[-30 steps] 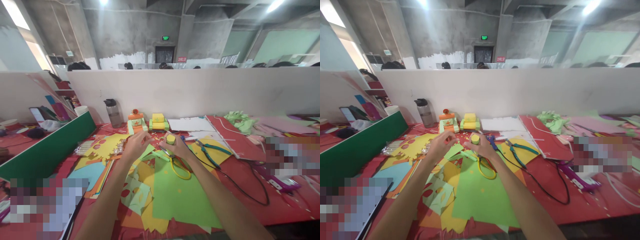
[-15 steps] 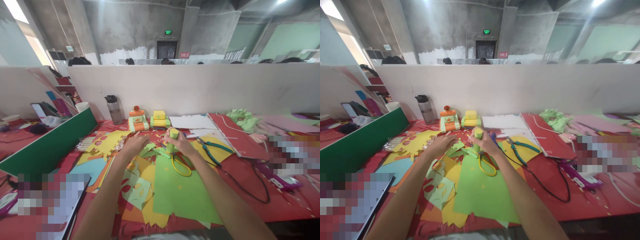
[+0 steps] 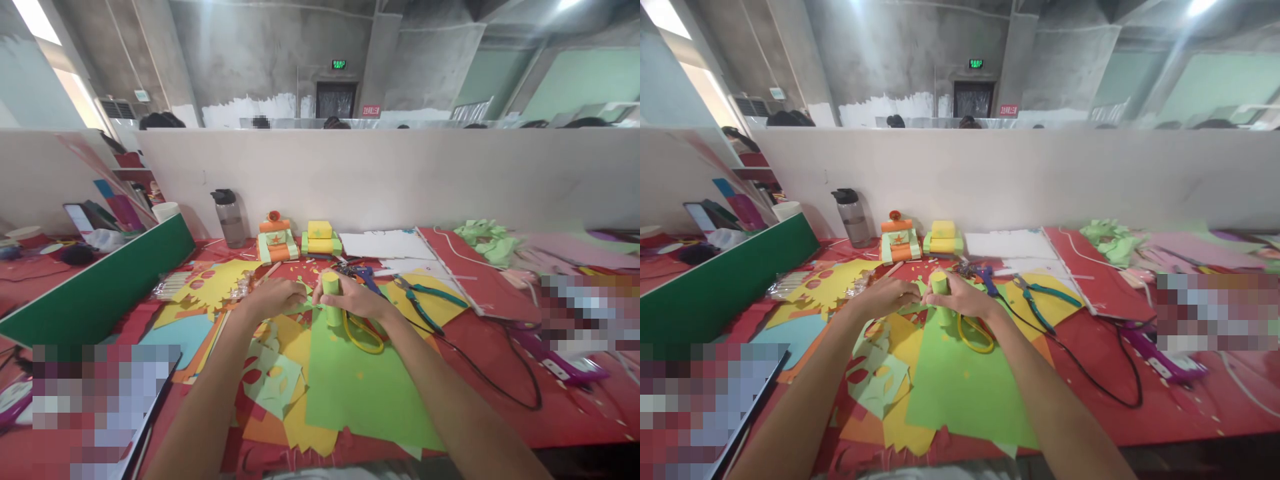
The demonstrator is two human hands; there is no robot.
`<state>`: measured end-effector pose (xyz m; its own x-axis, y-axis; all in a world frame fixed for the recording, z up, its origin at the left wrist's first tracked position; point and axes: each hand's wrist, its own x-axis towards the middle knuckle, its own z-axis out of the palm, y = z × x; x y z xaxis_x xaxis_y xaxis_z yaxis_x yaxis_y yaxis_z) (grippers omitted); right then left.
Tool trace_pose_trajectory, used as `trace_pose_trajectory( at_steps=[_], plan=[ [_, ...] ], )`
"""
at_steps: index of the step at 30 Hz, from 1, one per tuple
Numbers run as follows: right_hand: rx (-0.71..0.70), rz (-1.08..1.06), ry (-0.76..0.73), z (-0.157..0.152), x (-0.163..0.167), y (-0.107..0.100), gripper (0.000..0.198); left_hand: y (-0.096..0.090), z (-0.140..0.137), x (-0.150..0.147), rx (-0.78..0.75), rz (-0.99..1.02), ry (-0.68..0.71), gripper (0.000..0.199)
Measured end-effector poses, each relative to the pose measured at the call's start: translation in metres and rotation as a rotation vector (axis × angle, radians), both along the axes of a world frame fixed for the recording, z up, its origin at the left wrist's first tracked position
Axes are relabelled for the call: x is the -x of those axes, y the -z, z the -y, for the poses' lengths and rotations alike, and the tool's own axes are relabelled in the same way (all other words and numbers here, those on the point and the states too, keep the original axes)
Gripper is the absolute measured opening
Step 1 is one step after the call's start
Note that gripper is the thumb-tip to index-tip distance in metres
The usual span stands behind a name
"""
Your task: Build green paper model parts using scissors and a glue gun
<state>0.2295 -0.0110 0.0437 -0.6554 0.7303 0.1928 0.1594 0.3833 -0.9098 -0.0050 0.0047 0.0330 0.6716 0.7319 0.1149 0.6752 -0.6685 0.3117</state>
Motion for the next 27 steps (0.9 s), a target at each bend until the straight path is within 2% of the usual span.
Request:
trace_pose_trajectory(
  at_steps=[4, 6, 8, 14, 20, 27],
  plan=[
    [0.041, 0.008, -0.080, -0.002, -0.002, 0.001, 0.038, 0.005, -0.002, 0.000, 0.227, 0.063, 0.160, 0.028],
    [0.073, 0.019, -0.129, -0.003, -0.003, 0.002, 0.042, 0.009, -0.004, 0.000, 0.367, 0.062, 0.197, 0.021],
    [0.094, 0.031, -0.165, -0.005, -0.003, 0.003, 0.044, 0.014, -0.007, -0.002, 0.455, 0.040, 0.196, 0.022],
    [0.087, 0.097, -0.213, -0.007, -0.007, 0.003, 0.049, 0.021, -0.010, -0.006, 0.471, -0.018, 0.161, 0.022],
    [0.008, 0.154, -0.194, -0.014, -0.016, 0.007, 0.054, 0.027, -0.011, -0.005, 0.482, 0.015, 0.134, 0.023],
    [-0.016, 0.198, -0.177, -0.014, -0.022, 0.001, 0.055, 0.024, -0.012, -0.008, 0.415, 0.015, 0.114, 0.013]
  ],
)
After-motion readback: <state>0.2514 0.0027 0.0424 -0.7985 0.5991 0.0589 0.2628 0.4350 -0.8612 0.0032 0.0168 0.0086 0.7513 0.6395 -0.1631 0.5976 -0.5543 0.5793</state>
